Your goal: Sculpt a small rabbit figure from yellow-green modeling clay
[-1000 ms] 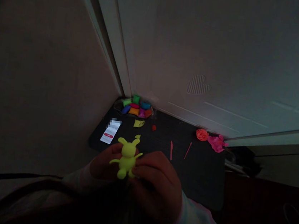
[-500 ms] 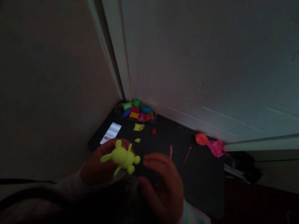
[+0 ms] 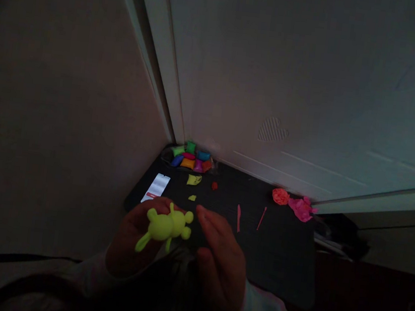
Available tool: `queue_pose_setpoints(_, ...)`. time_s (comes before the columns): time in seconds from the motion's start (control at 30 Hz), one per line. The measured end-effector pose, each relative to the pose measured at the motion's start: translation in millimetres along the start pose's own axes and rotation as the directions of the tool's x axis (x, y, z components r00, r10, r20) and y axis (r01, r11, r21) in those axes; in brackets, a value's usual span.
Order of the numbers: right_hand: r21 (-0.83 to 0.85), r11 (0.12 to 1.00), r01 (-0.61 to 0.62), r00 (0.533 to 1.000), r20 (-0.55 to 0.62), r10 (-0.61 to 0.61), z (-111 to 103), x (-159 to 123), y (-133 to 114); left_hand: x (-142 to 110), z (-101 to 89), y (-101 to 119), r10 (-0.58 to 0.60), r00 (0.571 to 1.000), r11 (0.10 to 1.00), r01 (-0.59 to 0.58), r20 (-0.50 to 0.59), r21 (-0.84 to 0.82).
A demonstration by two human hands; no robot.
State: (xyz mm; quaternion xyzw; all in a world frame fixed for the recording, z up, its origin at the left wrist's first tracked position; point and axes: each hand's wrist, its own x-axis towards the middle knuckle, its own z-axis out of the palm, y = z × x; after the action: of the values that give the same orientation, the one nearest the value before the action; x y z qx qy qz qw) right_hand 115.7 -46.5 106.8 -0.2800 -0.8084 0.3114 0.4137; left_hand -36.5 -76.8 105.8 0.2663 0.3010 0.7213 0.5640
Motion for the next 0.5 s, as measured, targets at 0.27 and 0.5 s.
queue_pose_setpoints(0.27,0.02,1.0,0.008,0.999,0.042,-0.009,5.9,-0.2,0.0,-6.3,-3.5,-0.5,-0.008,1.0,1.0,0.008,0.001,0.005)
queue_pose_setpoints(0.5,0.036,0.997,-0.066,0.997,-0.024,0.067,4.2,-0.6,-2.4,-8.2,-2.9,1.5,-0.016,1.0,1.0,0.016,-0.015,0.016)
